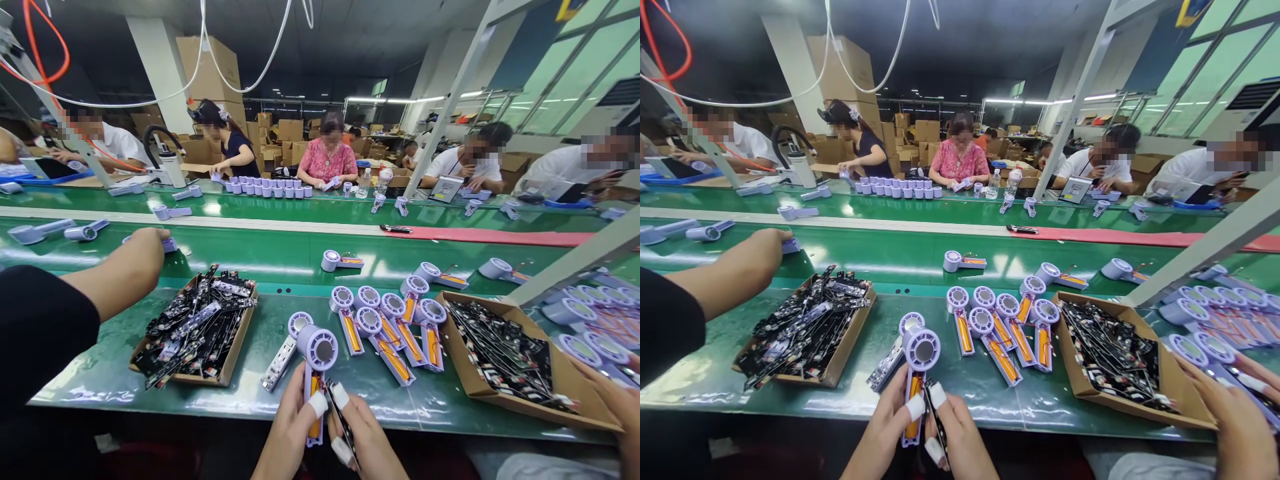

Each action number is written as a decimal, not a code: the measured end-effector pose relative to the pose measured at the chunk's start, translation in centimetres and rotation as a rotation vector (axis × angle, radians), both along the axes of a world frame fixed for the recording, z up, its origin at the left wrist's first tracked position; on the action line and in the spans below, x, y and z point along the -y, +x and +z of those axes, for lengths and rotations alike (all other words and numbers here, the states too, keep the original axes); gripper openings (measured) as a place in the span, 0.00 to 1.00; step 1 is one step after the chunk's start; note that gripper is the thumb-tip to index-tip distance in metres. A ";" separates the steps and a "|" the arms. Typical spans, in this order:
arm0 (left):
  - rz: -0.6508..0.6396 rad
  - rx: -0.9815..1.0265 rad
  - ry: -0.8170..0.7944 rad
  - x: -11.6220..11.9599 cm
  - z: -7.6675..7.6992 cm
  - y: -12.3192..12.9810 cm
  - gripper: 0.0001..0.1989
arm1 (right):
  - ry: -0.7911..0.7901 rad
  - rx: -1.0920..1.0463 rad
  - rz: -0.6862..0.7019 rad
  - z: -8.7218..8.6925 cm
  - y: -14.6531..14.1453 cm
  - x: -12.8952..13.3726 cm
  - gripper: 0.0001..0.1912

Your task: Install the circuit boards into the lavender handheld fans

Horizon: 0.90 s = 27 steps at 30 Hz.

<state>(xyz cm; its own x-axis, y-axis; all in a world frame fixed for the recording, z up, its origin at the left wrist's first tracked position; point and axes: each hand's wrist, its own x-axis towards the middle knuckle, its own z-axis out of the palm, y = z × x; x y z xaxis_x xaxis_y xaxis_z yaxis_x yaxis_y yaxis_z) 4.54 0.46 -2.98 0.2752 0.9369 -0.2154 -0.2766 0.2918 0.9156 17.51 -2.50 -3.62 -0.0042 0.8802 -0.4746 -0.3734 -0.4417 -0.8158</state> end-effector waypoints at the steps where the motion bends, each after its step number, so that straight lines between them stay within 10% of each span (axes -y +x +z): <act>1: -0.024 -0.031 0.040 0.0 0.0 0.0 0.29 | -0.003 -0.007 0.005 0.1 0.1 -0.1 0.32; 16: -0.043 -0.507 0.158 0.1 0.1 0.8 0.30 | 0.027 0.181 -0.017 3.0 0.5 -0.5 0.30; 27: 0.191 -0.592 0.001 0.3 0.5 1.8 0.27 | 0.309 0.348 0.011 -0.5 -1.3 1.4 0.34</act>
